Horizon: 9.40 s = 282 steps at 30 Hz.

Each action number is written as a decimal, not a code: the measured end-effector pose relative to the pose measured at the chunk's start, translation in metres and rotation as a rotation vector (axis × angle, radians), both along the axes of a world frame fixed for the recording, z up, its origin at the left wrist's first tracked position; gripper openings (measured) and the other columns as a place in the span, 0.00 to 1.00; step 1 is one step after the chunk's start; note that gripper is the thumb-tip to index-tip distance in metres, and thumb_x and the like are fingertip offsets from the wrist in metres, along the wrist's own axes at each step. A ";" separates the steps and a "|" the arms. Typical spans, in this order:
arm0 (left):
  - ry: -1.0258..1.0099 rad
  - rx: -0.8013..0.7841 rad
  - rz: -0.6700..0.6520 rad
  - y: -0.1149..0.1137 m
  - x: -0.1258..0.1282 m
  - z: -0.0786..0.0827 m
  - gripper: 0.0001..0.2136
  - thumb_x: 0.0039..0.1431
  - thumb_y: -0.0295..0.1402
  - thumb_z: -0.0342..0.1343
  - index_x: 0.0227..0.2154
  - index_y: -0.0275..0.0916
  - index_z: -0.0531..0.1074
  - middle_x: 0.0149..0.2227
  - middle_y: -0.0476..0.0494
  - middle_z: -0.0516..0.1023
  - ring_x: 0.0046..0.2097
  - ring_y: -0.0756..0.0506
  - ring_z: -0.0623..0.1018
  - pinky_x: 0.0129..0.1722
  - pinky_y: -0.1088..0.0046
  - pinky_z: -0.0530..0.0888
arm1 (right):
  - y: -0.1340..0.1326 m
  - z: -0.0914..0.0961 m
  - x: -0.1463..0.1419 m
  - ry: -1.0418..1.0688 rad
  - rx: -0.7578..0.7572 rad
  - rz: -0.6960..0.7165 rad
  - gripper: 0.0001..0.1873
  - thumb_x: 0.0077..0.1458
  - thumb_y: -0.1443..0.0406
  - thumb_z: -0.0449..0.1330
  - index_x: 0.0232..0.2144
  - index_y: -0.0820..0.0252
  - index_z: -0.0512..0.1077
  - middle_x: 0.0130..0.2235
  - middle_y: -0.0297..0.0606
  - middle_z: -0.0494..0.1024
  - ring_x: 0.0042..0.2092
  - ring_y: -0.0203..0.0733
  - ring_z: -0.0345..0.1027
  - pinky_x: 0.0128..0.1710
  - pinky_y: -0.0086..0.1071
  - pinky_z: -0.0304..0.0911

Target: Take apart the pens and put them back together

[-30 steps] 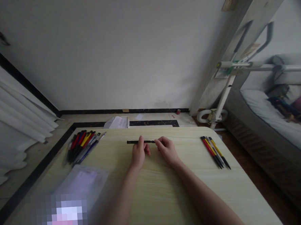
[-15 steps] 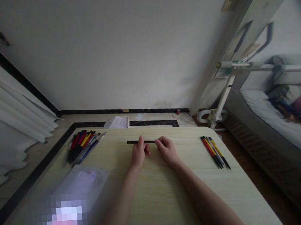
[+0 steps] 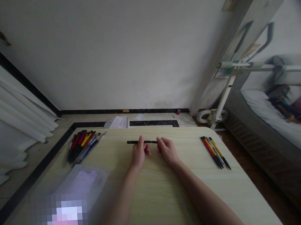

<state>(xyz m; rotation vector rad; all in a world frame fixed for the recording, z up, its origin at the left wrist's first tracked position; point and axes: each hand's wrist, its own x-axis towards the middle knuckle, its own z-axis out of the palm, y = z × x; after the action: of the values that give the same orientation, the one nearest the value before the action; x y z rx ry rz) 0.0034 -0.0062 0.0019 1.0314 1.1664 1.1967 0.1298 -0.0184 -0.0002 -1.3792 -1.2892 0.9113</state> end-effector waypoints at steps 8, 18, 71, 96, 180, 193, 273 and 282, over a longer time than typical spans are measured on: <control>0.006 -0.013 0.022 0.000 0.001 0.000 0.24 0.51 0.51 0.41 0.10 0.39 0.57 0.10 0.48 0.63 0.15 0.51 0.65 0.18 0.75 0.62 | 0.000 0.002 -0.001 -0.020 0.048 0.008 0.21 0.51 0.52 0.50 0.15 0.60 0.61 0.15 0.29 0.61 0.19 0.31 0.54 0.19 0.25 0.50; -0.005 0.006 0.031 0.001 0.001 -0.002 0.23 0.51 0.51 0.41 0.10 0.39 0.57 0.10 0.49 0.62 0.15 0.51 0.65 0.18 0.76 0.61 | 0.000 -0.001 0.001 -0.011 0.044 0.021 0.18 0.51 0.53 0.51 0.19 0.61 0.64 0.16 0.29 0.63 0.19 0.31 0.54 0.20 0.25 0.50; 0.014 0.008 0.024 0.001 0.001 -0.001 0.24 0.50 0.52 0.41 0.10 0.40 0.56 0.10 0.49 0.63 0.15 0.51 0.65 0.17 0.75 0.61 | -0.003 0.004 0.001 0.025 0.046 0.069 0.16 0.51 0.55 0.52 0.20 0.61 0.64 0.17 0.30 0.63 0.20 0.31 0.54 0.20 0.25 0.50; 0.000 0.005 0.013 0.000 0.001 0.000 0.24 0.51 0.51 0.40 0.10 0.39 0.57 0.10 0.48 0.63 0.15 0.51 0.65 0.18 0.75 0.62 | -0.001 0.003 0.000 0.012 0.017 0.031 0.22 0.52 0.52 0.48 0.17 0.61 0.64 0.16 0.32 0.64 0.19 0.32 0.56 0.20 0.25 0.53; -0.712 -0.264 -0.137 0.002 -0.008 -0.002 0.19 0.46 0.47 0.53 0.15 0.38 0.56 0.14 0.53 0.60 0.17 0.53 0.63 0.19 0.75 0.59 | 0.001 0.011 -0.006 0.366 0.009 -0.003 0.14 0.41 0.59 0.61 0.30 0.62 0.67 0.15 0.25 0.60 0.15 0.26 0.50 0.11 0.21 0.45; -0.728 -0.301 -0.131 0.003 -0.008 0.000 0.19 0.45 0.47 0.53 0.15 0.38 0.56 0.14 0.53 0.59 0.16 0.53 0.63 0.19 0.75 0.59 | 0.001 0.015 -0.005 0.370 0.026 0.002 0.14 0.41 0.59 0.61 0.29 0.61 0.66 0.15 0.25 0.61 0.15 0.26 0.49 0.11 0.21 0.45; -0.822 -0.329 -0.120 0.006 -0.012 -0.006 0.18 0.46 0.44 0.54 0.16 0.38 0.55 0.15 0.54 0.59 0.17 0.54 0.62 0.18 0.76 0.58 | 0.006 0.013 0.012 0.390 0.021 -0.076 0.13 0.41 0.59 0.61 0.29 0.61 0.66 0.16 0.25 0.61 0.15 0.26 0.49 0.12 0.22 0.44; -0.824 -0.337 -0.107 0.008 -0.013 -0.009 0.18 0.46 0.44 0.54 0.16 0.37 0.56 0.15 0.54 0.59 0.17 0.54 0.62 0.18 0.76 0.58 | 0.007 0.016 0.018 0.385 0.039 -0.071 0.12 0.42 0.59 0.61 0.29 0.61 0.66 0.16 0.25 0.60 0.15 0.26 0.49 0.12 0.22 0.43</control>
<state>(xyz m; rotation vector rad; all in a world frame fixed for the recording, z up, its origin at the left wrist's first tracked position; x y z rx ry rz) -0.0095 0.0014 -0.0068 0.2723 0.6095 1.1207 0.1477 -0.0112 0.0156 -1.1428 -0.9540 1.0376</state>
